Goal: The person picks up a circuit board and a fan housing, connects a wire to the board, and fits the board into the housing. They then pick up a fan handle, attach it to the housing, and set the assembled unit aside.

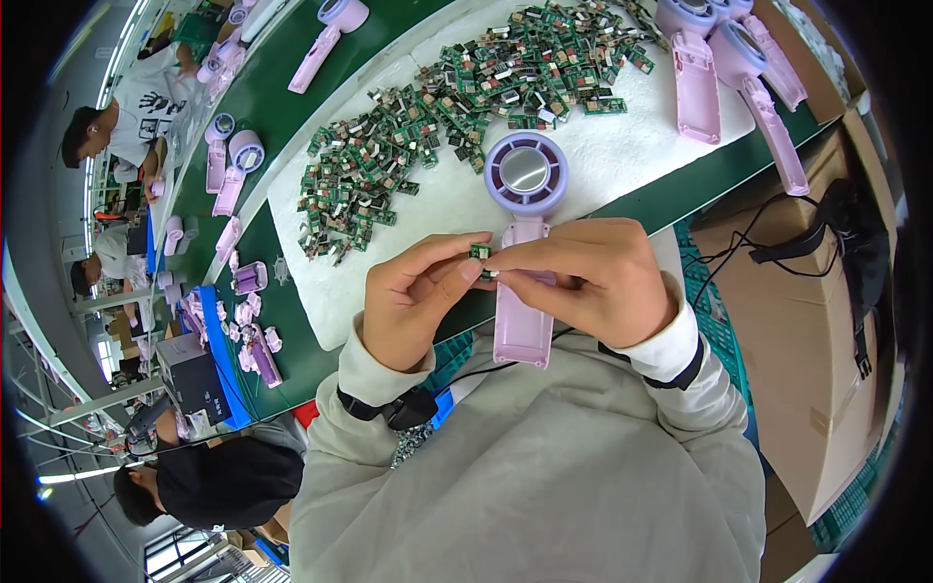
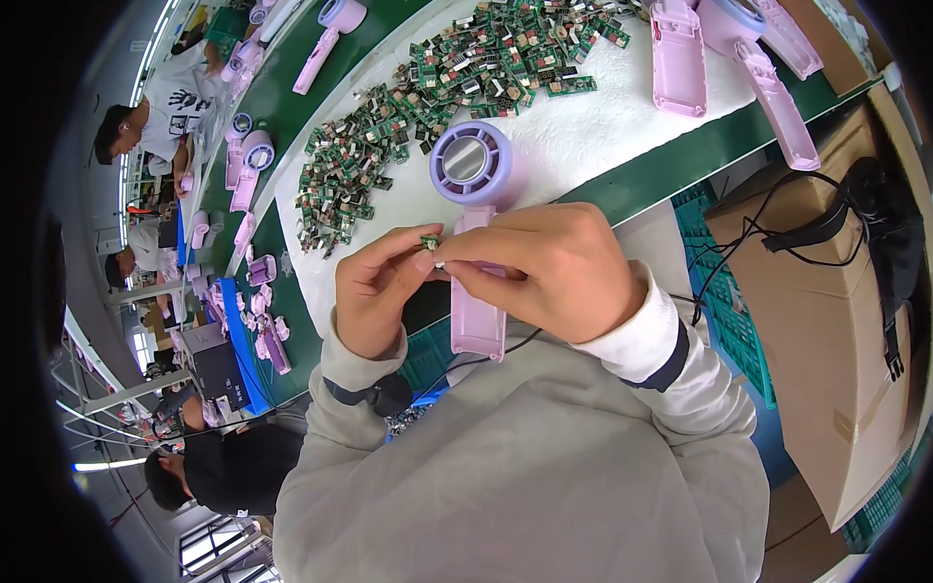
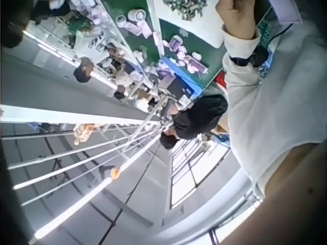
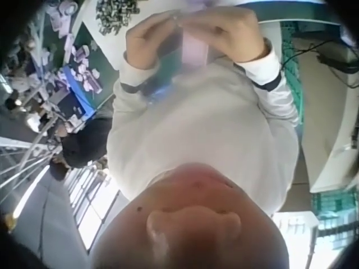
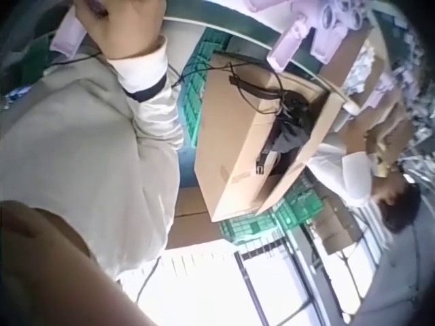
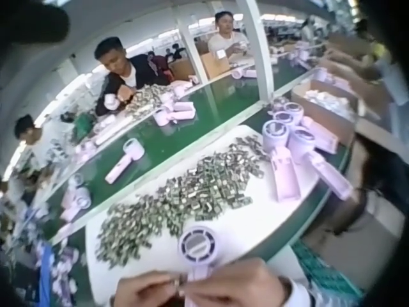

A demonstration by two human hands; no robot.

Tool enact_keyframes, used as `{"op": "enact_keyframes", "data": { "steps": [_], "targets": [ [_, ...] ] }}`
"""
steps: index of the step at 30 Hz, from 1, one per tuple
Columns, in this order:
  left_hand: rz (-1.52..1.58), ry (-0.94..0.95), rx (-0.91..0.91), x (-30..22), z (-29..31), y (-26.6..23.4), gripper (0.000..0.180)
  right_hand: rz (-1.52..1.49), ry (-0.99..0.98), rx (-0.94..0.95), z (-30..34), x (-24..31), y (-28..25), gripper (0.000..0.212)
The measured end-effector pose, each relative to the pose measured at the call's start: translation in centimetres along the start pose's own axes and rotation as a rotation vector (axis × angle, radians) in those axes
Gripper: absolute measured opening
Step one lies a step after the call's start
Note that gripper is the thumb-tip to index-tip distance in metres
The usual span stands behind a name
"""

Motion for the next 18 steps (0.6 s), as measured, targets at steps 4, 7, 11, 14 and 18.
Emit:
{"op": "enact_keyframes", "data": {
  "steps": [4, 7, 11, 14, 18],
  "targets": [
    [0.064, -0.053, -0.031, 0.6, 0.2, -0.3, 0.030, 0.024, -0.040, 0.067, 0.0, 0.2, 0.5, 0.022],
    [0.034, -0.062, -0.012, 0.8, 0.1, 0.0, 0.031, 0.067, -0.025, 0.123, 0.2, 0.2, 0.8, 0.020],
    [0.023, -0.057, -0.044, 0.6, 0.1, 0.2, 0.030, 0.080, 0.071, 0.148, 0.3, -0.2, 0.6, 0.017],
    [-0.068, 0.026, -0.036, 0.2, 0.2, 0.6, 0.030, 0.129, 0.142, 0.073, 0.5, -0.2, -0.1, 0.016],
    [-0.176, 0.077, -0.065, -0.6, 0.5, 1.3, 0.030, 0.188, 0.150, -0.007, 0.3, 0.1, -0.5, 0.015]
  ]
}}
Point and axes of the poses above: each hand's wrist, its own z-axis away from the middle knuckle, its own y-axis out of the palm, x = y × z, the point moved 10 cm from there along -z, towards the middle knuckle, and after that the axes turned 5 degrees about x, right-handed, at the moved point
